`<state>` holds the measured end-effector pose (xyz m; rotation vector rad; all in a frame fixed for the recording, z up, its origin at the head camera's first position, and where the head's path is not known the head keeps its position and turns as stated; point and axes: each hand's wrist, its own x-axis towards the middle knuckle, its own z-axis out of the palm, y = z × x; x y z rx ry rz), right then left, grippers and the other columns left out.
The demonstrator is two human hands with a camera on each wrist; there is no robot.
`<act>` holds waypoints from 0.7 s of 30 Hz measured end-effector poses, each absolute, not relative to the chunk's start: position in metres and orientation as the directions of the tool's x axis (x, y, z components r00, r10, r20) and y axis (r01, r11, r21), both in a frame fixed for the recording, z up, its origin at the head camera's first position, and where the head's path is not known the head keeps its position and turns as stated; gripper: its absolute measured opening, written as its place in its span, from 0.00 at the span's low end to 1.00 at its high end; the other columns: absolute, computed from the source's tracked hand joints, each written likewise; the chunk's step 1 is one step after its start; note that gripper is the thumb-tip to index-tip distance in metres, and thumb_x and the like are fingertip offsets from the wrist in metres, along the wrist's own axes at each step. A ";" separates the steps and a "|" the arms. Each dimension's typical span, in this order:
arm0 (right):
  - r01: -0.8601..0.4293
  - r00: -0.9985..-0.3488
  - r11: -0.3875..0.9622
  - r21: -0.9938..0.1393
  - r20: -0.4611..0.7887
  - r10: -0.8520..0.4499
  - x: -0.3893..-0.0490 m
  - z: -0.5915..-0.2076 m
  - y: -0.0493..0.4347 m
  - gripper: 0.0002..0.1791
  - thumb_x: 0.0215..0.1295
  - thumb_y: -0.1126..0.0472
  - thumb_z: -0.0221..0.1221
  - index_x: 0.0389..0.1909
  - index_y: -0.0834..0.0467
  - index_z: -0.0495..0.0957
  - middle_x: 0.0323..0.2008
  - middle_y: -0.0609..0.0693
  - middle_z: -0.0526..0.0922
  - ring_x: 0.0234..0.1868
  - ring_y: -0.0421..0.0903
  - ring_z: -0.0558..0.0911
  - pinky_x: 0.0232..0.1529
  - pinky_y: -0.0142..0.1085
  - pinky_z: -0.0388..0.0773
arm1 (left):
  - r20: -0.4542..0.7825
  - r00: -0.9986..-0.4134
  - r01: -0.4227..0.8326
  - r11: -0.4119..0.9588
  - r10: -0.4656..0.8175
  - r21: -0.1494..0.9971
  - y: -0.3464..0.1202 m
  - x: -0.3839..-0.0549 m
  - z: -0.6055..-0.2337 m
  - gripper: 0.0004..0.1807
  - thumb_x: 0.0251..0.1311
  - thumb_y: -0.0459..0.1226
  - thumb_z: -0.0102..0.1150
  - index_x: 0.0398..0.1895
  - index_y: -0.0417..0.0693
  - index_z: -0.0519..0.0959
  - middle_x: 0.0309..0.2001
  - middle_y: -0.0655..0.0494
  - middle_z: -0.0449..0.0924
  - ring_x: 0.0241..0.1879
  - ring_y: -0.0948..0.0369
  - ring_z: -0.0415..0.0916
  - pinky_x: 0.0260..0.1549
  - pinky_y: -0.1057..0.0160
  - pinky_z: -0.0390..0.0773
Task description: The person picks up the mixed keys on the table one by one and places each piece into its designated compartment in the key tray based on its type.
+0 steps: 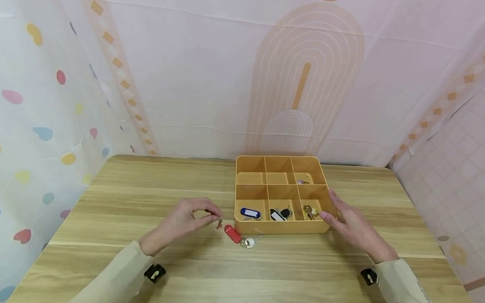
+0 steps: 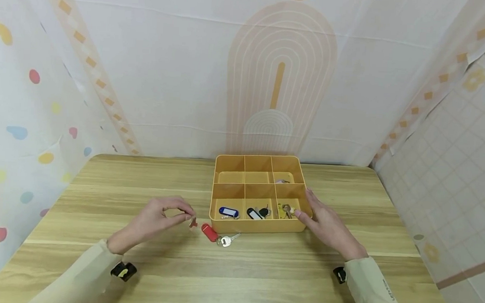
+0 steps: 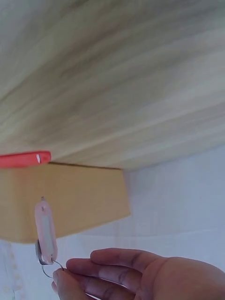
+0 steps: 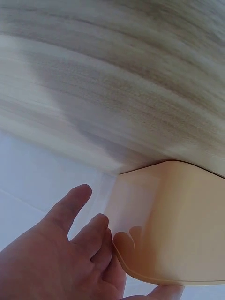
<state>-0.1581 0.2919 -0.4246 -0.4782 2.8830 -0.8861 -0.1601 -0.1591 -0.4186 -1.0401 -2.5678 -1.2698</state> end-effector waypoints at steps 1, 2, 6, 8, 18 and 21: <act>-0.269 -0.947 0.782 -0.563 0.007 -0.320 -0.158 -0.425 0.292 0.45 0.81 0.42 0.50 0.81 0.67 0.45 0.79 0.68 0.49 0.74 0.70 0.62 0.72 0.65 0.56 | 0.367 -0.766 0.611 0.421 0.527 0.670 -0.159 -0.160 -0.417 0.11 0.60 0.25 0.70 0.41 0.49 0.89 0.42 0.57 0.90 0.43 0.59 0.86 0.45 0.52 0.86; -0.269 -0.947 0.781 -0.563 0.009 -0.320 -0.158 -0.425 0.292 0.45 0.81 0.42 0.50 0.81 0.67 0.45 0.79 0.68 0.49 0.74 0.70 0.62 0.72 0.65 0.57 | 0.370 -0.769 0.609 0.422 0.521 0.672 -0.159 -0.160 -0.415 0.10 0.61 0.26 0.70 0.41 0.50 0.89 0.42 0.58 0.90 0.43 0.59 0.86 0.45 0.54 0.86; -0.279 -0.943 0.771 -0.572 0.013 -0.331 -0.160 -0.425 0.291 0.45 0.81 0.42 0.50 0.82 0.65 0.43 0.80 0.68 0.48 0.74 0.70 0.62 0.72 0.65 0.58 | 0.374 -0.789 0.587 0.417 0.488 0.694 -0.158 -0.162 -0.406 0.10 0.62 0.27 0.69 0.41 0.51 0.89 0.42 0.59 0.89 0.43 0.60 0.86 0.45 0.60 0.85; -0.283 -0.942 0.769 -0.573 0.016 -0.335 -0.161 -0.424 0.291 0.45 0.81 0.42 0.50 0.82 0.64 0.43 0.80 0.68 0.48 0.74 0.70 0.62 0.72 0.65 0.58 | 0.370 -0.801 0.573 0.420 0.471 0.704 -0.156 -0.164 -0.401 0.10 0.63 0.27 0.69 0.42 0.51 0.89 0.43 0.62 0.89 0.43 0.61 0.86 0.46 0.58 0.85; -0.274 -0.944 0.778 -0.565 0.003 -0.330 -0.162 -0.423 0.293 0.45 0.81 0.41 0.50 0.83 0.63 0.42 0.79 0.68 0.48 0.73 0.71 0.64 0.71 0.66 0.58 | 0.379 -0.832 0.537 0.416 0.405 0.734 -0.134 -0.180 -0.387 0.07 0.66 0.31 0.68 0.43 0.49 0.90 0.45 0.63 0.89 0.47 0.63 0.85 0.51 0.53 0.83; -0.268 -0.946 0.777 -0.569 0.002 -0.324 -0.159 -0.425 0.293 0.45 0.81 0.41 0.50 0.83 0.63 0.42 0.79 0.69 0.49 0.72 0.72 0.65 0.70 0.66 0.59 | 0.396 -0.834 0.536 0.393 0.384 0.747 -0.127 -0.186 -0.387 0.07 0.66 0.30 0.68 0.43 0.49 0.89 0.44 0.60 0.89 0.45 0.62 0.85 0.49 0.60 0.83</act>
